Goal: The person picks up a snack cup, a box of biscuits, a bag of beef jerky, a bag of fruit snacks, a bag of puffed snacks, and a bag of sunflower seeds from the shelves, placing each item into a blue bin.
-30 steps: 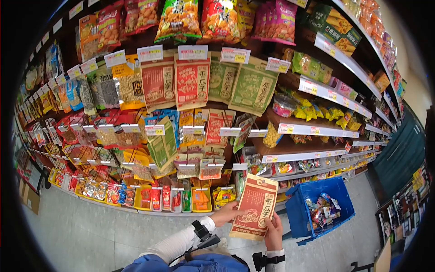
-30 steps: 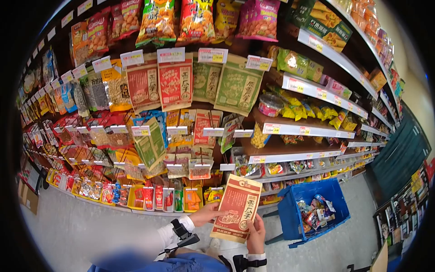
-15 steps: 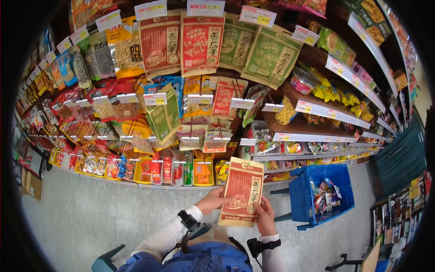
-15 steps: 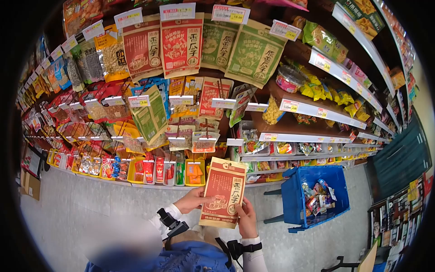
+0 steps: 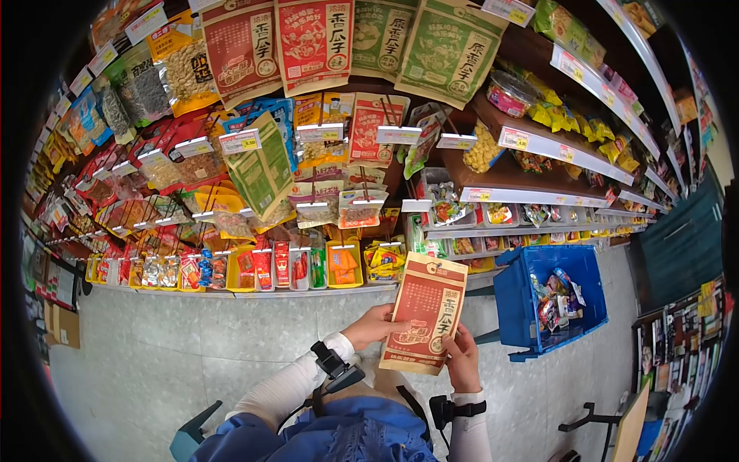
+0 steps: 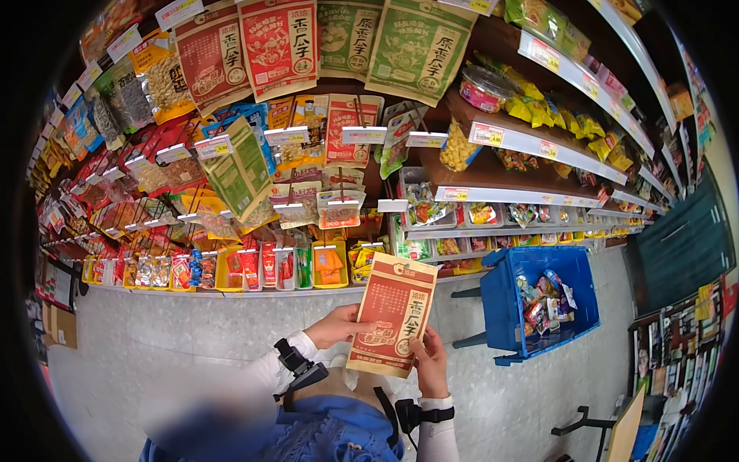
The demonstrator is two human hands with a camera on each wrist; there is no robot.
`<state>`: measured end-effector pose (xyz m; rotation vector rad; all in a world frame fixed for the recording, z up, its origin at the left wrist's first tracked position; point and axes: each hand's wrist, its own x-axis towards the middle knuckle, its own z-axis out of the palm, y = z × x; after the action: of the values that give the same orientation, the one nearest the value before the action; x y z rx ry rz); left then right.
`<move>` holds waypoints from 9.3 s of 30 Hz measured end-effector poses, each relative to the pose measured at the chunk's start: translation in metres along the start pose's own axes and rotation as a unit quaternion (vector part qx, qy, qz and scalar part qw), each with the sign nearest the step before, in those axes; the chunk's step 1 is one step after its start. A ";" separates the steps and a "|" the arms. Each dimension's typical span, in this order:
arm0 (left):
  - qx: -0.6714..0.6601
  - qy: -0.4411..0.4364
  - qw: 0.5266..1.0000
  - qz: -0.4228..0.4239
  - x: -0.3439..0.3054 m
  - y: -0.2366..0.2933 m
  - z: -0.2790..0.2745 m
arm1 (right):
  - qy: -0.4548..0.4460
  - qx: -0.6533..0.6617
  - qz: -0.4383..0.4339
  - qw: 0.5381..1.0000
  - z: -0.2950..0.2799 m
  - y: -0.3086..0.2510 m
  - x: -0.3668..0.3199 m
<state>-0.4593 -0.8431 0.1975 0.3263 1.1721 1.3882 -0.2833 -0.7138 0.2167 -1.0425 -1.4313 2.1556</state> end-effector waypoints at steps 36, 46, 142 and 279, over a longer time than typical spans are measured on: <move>0.010 0.073 0.997 -0.004 0.116 0.029 0.147 | -0.023 0.009 -0.044 0.999 -0.165 -0.075 0.067; -0.003 0.096 0.995 -0.011 0.110 0.038 0.136 | -0.041 0.030 -0.028 0.998 -0.151 -0.083 0.072; -0.020 0.068 0.996 0.051 0.043 0.052 0.047 | -0.098 0.030 -0.003 0.995 -0.036 -0.074 0.051; 0.256 0.304 0.918 -0.016 0.239 -0.133 -0.182 | -0.197 -0.512 -0.124 0.827 -0.032 0.205 0.335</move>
<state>-0.5797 -0.7480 -0.0925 0.2411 2.0586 1.1628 -0.4621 -0.5670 -0.1026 -0.5880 -2.8771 1.3674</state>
